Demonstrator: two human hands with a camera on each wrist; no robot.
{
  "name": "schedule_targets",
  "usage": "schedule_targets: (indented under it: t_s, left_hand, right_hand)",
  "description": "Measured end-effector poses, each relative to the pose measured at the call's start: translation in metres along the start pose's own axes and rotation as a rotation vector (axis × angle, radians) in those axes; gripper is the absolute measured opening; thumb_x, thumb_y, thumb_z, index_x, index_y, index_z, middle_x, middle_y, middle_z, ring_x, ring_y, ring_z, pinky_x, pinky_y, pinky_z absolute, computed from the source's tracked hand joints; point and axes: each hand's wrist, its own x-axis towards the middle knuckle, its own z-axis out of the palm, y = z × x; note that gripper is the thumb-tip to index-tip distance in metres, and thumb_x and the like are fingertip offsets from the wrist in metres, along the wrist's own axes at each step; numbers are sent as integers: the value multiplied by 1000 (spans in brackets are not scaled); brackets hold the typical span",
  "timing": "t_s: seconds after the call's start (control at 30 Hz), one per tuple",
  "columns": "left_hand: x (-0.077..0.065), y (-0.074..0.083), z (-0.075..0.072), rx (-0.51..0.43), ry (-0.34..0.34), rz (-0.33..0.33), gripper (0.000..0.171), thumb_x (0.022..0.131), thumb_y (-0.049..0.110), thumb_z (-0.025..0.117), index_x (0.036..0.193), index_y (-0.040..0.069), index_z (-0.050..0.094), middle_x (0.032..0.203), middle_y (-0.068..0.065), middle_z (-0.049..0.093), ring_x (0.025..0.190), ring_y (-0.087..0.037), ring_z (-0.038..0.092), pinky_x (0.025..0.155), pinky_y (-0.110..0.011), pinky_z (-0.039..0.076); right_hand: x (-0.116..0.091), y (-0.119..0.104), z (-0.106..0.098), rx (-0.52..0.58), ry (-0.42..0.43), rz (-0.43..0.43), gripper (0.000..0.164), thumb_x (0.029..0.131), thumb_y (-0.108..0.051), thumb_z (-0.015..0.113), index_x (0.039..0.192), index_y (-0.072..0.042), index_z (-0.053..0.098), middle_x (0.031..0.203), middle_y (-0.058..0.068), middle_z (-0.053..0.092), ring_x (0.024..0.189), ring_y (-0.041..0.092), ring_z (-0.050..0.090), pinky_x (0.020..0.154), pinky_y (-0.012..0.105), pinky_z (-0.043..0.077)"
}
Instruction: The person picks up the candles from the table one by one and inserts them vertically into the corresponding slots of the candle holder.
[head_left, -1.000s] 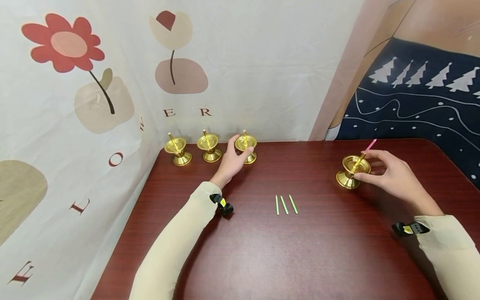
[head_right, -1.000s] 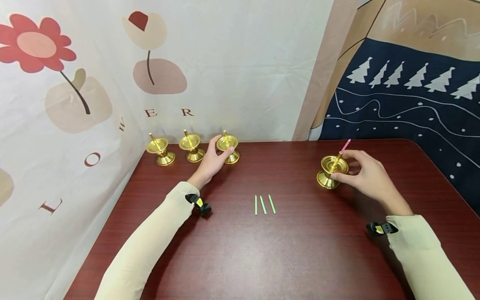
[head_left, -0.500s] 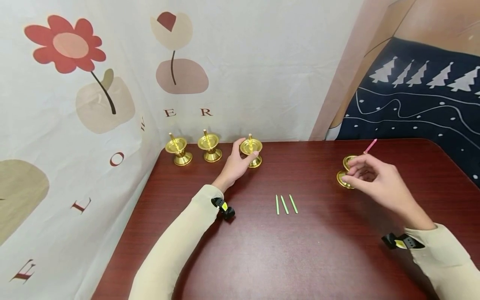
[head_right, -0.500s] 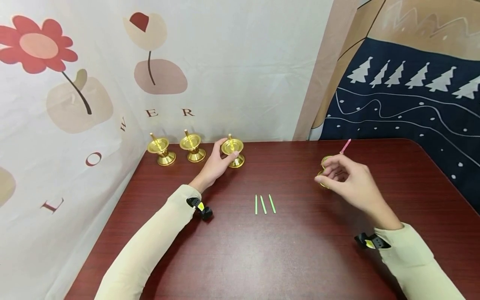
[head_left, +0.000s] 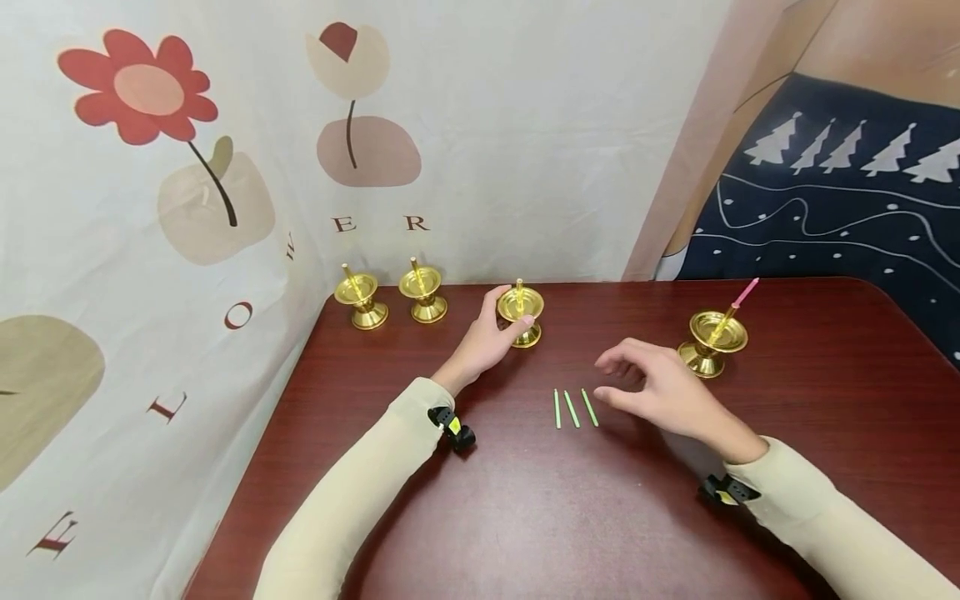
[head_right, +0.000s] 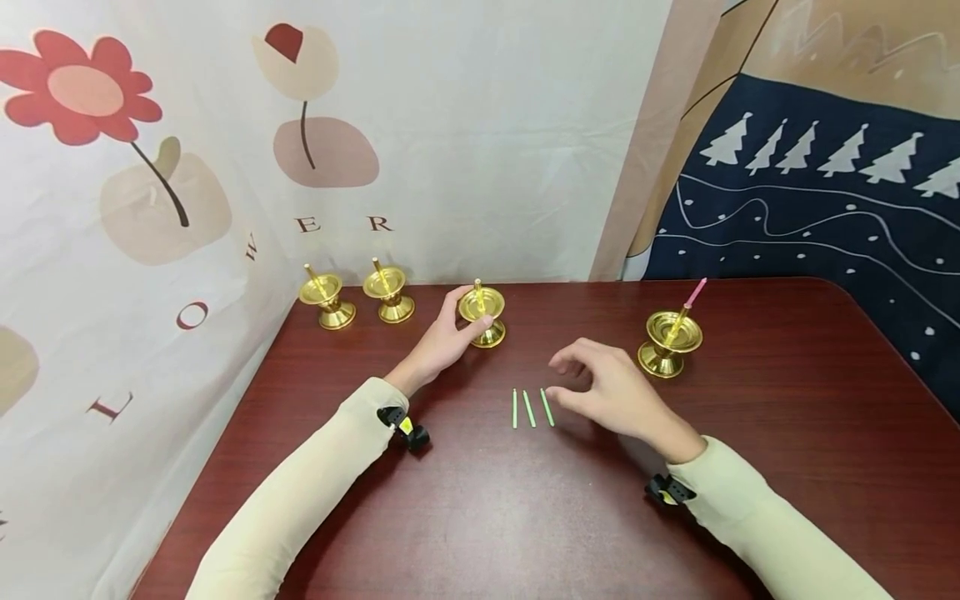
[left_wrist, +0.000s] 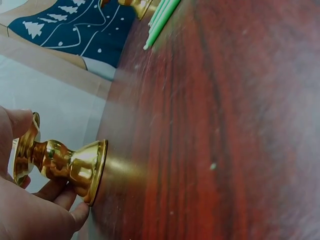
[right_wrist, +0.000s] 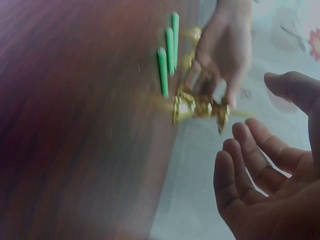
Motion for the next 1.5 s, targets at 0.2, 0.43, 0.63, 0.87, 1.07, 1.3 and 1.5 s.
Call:
schedule_targets:
  t_s: [0.2,0.43,0.63,0.87,1.07,1.3,1.5]
  left_hand:
    - [-4,0,3,15,-12,0,76,109,30,73,170,16,32,152,-25,61,145,-31,58,119,-46,45]
    - [-8,1,6,7,-50,-3,76,109,31,73,171,18,30,155,-24,59,147,-30,55,120,-46,44]
    - [-9,2,9,3,-62,0,75,110,30,73,170,18,30,155,-22,59,148,-29,55,120,-46,43]
    - [-10,2,10,-13,-67,7,73,109,28,73,168,17,33,157,-21,58,148,-28,54,122,-44,42]
    - [-11,1,9,-27,-76,14,72,109,27,74,168,16,33,157,-21,58,148,-29,55,121,-44,43]
    - [-12,1,10,-66,-103,20,72,109,23,73,168,15,32,159,-21,55,150,-30,52,121,-43,44]
    - [-14,3,11,-66,-110,20,71,110,23,73,168,15,33,159,-21,54,149,-31,53,119,-43,45]
  right_hand:
    - [15,-6,29,-70,-83,-45,26,87,-16,92,106,-8,78,95,-2,72,83,14,67,73,34,57]
    - [25,-16,52,-215,-175,4,32,79,-35,99,87,-16,74,81,-8,60,78,12,55,69,34,49]
    - [28,-19,57,-255,-224,2,37,72,-34,102,80,-18,70,76,-8,56,75,12,52,67,33,47]
    - [32,-16,57,-206,-259,-40,29,74,-23,101,86,-17,76,81,-10,60,77,10,55,69,33,49]
    - [36,-10,56,-158,-292,-64,24,74,-13,100,89,-16,81,84,-11,66,77,9,61,72,33,52]
    - [42,-8,54,-81,-346,-4,26,75,-5,100,92,-16,83,82,-14,70,74,5,63,71,28,53]
    - [44,-8,54,-22,-361,55,20,79,2,91,89,-13,81,71,-19,69,65,-1,62,62,24,52]
